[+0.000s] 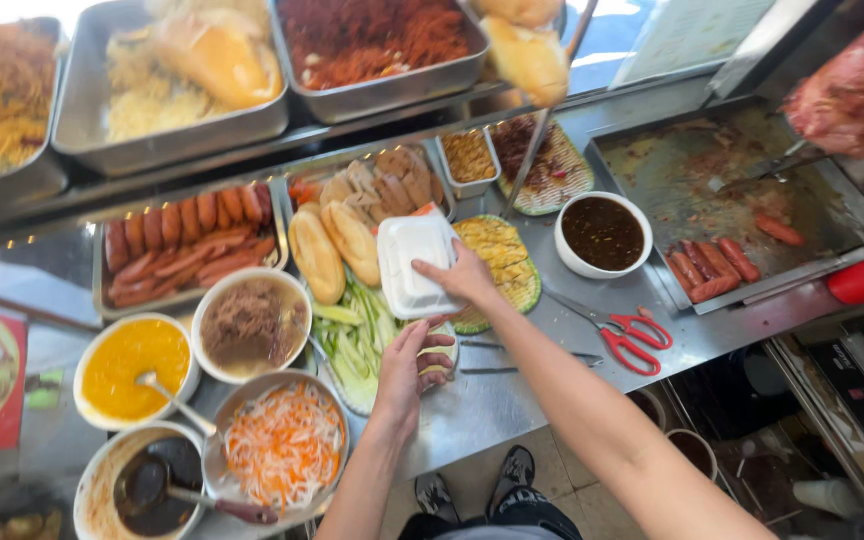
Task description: The person scoops yellow rice into a styrofoam container, adds a dark sauce, ketchup, sliced cucumber, shredded vegetables, sliced sausage, and a fried egg. The person closes the container, places it in a plastic bag, and handles cash from a drawer. The person then toasts bread on a grill and wraps it in paper.
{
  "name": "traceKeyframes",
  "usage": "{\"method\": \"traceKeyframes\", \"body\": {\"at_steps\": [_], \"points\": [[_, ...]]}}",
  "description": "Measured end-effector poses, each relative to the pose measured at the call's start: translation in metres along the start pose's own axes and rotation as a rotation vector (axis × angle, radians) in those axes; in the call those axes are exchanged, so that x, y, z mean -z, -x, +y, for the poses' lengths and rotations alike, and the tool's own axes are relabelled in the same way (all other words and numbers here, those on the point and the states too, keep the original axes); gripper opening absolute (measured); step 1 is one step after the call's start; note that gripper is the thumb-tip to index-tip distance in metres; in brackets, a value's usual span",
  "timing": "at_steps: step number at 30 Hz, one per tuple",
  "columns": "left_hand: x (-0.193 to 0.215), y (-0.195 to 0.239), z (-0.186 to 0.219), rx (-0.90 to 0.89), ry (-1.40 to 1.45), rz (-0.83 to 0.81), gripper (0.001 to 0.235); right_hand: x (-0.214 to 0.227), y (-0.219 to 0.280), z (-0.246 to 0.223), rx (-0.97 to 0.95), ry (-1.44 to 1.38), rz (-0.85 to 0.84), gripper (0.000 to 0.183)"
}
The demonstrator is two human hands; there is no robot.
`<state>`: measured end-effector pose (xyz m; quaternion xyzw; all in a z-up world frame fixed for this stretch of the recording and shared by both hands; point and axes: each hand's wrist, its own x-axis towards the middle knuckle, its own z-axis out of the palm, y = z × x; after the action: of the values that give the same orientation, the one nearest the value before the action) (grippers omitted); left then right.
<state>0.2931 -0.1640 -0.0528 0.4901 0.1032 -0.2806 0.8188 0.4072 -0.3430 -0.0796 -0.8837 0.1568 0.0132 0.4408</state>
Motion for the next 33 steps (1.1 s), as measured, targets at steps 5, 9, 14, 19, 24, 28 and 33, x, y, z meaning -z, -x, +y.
{"method": "traceKeyframes", "body": {"at_steps": [5,9,14,19,24,28,33], "points": [[-0.025,-0.041,-0.014,-0.156,0.065,0.021,0.039,0.033,0.042,-0.001,-0.022,-0.077,0.121,0.077],[-0.112,-0.057,-0.036,-0.113,0.171,-0.204,0.044,0.091,0.128,0.013,0.349,-0.22,0.363,0.059],[-0.274,0.006,-0.054,0.301,0.326,-0.956,0.066,0.232,0.205,0.064,0.401,0.297,0.694,0.05],[-0.396,0.065,-0.061,-0.145,-0.145,-1.218,0.054,0.428,0.266,0.126,0.003,0.17,1.138,0.039],[-0.536,0.055,-0.086,-0.149,-0.167,-1.06,0.036,0.598,0.287,0.134,0.189,0.18,1.255,0.034],[-0.651,0.039,-0.099,-0.163,-0.159,-0.963,0.045,0.772,0.246,0.133,0.382,0.039,1.283,0.022],[-0.743,0.028,-0.088,-0.246,-0.048,-0.984,0.048,0.948,0.162,0.136,0.331,-0.071,1.246,0.016]]}}
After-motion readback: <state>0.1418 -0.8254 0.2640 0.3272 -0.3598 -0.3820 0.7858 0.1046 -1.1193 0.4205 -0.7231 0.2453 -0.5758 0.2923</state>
